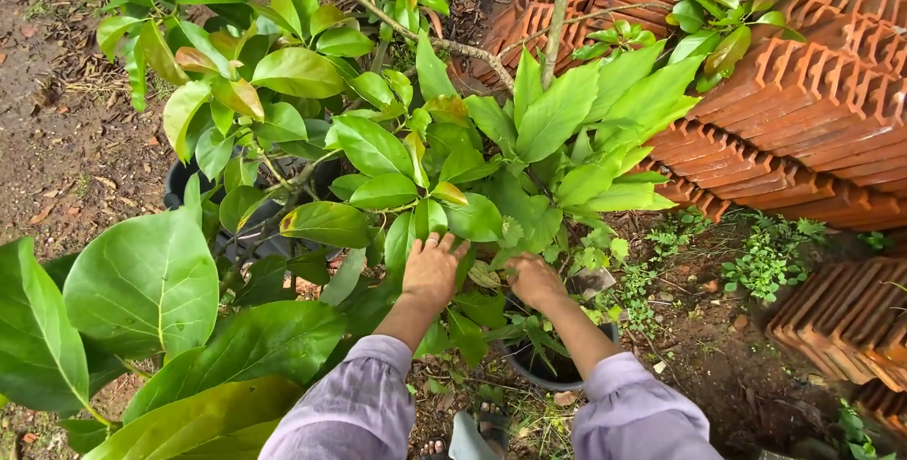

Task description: Tending to various potted plants by inspecting leaves, moving pots, and adjusting soil.

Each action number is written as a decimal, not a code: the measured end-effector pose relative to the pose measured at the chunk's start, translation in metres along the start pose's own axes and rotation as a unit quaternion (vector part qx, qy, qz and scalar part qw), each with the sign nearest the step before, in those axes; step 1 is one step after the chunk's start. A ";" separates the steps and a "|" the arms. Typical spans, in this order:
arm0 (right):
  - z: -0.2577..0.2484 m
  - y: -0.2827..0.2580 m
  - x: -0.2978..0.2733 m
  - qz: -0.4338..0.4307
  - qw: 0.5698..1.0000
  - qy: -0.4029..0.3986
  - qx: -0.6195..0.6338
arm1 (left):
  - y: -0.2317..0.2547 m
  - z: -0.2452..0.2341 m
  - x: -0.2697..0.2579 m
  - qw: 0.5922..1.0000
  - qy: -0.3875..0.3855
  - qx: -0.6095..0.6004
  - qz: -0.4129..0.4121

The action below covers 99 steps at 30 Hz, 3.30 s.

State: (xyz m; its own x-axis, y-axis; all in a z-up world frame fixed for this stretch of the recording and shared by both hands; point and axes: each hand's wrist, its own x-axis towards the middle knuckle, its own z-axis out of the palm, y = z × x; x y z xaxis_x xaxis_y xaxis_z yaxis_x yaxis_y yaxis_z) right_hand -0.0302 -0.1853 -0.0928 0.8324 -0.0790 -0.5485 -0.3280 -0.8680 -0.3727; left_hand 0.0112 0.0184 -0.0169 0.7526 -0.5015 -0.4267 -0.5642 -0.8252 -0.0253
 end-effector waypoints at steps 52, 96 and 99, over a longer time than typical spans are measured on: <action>0.123 0.056 -0.069 -0.059 0.969 0.234 0.060 | 0.027 0.138 -0.080 0.991 0.070 -0.073 0.087; 0.435 0.369 -0.059 0.233 0.968 -0.030 -0.089 | 0.207 0.451 0.064 0.958 -0.001 -0.075 0.278; 0.470 0.372 -0.031 0.205 0.968 -0.090 -0.115 | 0.211 0.474 0.073 0.958 -0.010 -0.067 0.279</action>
State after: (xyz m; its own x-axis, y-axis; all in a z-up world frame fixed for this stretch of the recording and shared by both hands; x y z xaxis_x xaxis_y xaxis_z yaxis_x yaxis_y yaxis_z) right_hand -0.3876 -0.2756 -0.5663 0.5551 -0.3720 -0.7439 -0.4897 -0.8692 0.0692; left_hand -0.2137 -0.0694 -0.4822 0.3383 -0.8705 -0.3575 -0.8277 -0.4560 0.3269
